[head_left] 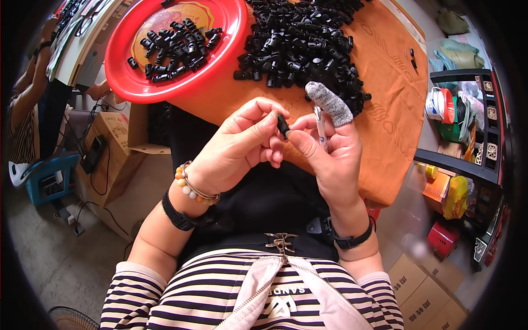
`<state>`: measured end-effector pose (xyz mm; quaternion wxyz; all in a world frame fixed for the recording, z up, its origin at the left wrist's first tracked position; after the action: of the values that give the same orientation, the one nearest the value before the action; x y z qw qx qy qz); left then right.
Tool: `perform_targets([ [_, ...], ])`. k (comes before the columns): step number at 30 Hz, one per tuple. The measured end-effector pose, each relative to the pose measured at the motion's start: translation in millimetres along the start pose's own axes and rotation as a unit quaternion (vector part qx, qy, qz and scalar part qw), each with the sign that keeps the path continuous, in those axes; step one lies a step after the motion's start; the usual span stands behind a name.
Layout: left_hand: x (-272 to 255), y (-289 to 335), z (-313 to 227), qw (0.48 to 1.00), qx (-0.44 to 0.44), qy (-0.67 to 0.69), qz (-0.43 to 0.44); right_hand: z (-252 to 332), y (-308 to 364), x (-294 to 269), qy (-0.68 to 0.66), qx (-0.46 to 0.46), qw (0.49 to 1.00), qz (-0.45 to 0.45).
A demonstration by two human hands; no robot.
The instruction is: Cleaning and deburring small black plastic shoe components using a metal blade.
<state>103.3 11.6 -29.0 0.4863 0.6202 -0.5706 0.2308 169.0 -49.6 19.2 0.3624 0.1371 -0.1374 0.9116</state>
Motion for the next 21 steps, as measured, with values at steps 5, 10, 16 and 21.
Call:
perform_targets([
  [5,-1,-1,-1,0.999,0.005,-0.02,-0.03,2,2,4,0.049,-0.014,0.998,0.027],
  [10,4,1,-2,1.0,-0.012,0.017,-0.008,1,2,4,0.009,0.005,1.0,0.011],
  [16,2,2,1,0.998,-0.022,0.05,-0.041,-7,11,-2,0.095,0.006,0.995,0.043],
  [21,-4,4,-2,0.996,-0.004,0.059,-0.074,-5,10,12,0.136,0.012,0.986,0.09],
])
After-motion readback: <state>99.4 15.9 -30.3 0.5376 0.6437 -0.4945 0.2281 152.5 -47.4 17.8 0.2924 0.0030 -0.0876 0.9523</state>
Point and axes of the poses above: each hand's wrist, its own y-axis away from the middle knuckle, its own x-axis out of the palm, z = x × y, the point moved 10 cm from there along -y, towards the middle knuckle, and after that the axes turned 14 degrees about -x, right-handed, at the moved point
